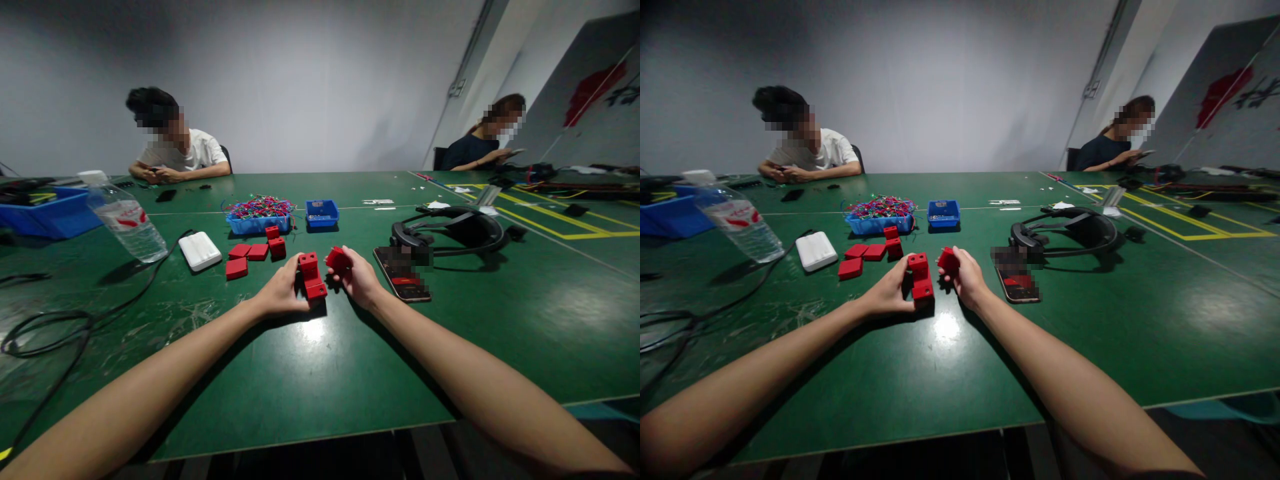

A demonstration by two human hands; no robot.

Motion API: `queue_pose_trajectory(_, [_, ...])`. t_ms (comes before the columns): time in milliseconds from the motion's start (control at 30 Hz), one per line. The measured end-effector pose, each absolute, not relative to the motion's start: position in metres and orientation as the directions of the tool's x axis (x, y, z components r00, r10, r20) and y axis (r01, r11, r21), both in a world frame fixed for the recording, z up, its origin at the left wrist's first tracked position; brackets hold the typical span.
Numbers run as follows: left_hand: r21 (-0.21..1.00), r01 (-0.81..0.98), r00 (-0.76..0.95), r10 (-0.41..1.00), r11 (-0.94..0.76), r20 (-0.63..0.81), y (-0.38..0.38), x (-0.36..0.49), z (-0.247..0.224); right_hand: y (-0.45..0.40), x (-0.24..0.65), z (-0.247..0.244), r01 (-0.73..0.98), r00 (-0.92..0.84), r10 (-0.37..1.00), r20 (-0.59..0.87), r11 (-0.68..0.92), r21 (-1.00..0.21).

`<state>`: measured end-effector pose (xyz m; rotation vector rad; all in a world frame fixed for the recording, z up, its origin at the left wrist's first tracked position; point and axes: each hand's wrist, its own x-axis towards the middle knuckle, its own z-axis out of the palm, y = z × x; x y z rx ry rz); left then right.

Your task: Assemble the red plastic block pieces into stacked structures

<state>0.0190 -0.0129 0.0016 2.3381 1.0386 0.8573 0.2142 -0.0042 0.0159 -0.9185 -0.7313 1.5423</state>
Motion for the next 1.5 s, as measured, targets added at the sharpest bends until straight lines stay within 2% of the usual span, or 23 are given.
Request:
queue_pose_trajectory(200, [0.611, 0.489, 0.526, 0.770, -0.622, 0.363, -0.014, 0.019, 0.003, -0.005, 0.211, 0.016, -0.488, -0.006, 0.990, -0.143, -0.128, -0.863])
queue_pose_trajectory(300, [0.609, 0.495, 0.523, 0.772, -0.620, 0.361, -0.013, 0.019, 0.003, -0.005, 0.212, 0.017, -0.526, 0.019, 0.983, -0.180, -0.143, -0.838])
queue_pose_trajectory(433, [0.595, 0.512, 0.525, 0.774, -0.620, 0.354, -0.013, 0.019, 0.002, -0.005, 0.214, 0.019, -0.599, -0.017, 0.972, -0.233, -0.197, -0.776])
queue_pose_trajectory(600, [0.590, 0.505, 0.534, 0.765, -0.630, 0.359, -0.013, 0.019, 0.002, -0.007, 0.213, 0.023, -0.574, -0.048, 0.971, -0.233, -0.218, -0.790])
queue_pose_trajectory(733, [0.587, 0.495, 0.537, 0.756, -0.641, 0.374, -0.013, 0.019, 0.002, -0.007, 0.211, 0.021, -0.556, -0.053, 0.988, -0.146, -0.151, -0.817])
queue_pose_trajectory(933, [0.586, 0.508, 0.532, 0.765, -0.631, 0.362, -0.013, 0.018, 0.001, -0.002, 0.213, 0.005, -0.445, 0.040, 0.999, -0.018, 0.002, -0.896])
queue_pose_trajectory(1067, [0.578, 0.512, 0.536, 0.762, -0.635, 0.363, -0.011, 0.018, -0.001, 0.000, 0.215, -0.001, -0.394, 0.037, 0.999, 0.000, 0.015, -0.919])
queue_pose_trajectory(1333, [0.575, 0.513, 0.535, 0.761, -0.638, 0.367, -0.012, 0.018, -0.001, 0.005, 0.216, -0.004, -0.420, 0.025, 0.998, 0.054, 0.059, -0.905])
queue_pose_trajectory(1500, [0.581, 0.496, 0.538, 0.753, -0.646, 0.378, -0.011, 0.018, -0.002, 0.002, 0.215, -0.003, -0.453, 0.022, 1.000, 0.020, 0.028, -0.891])
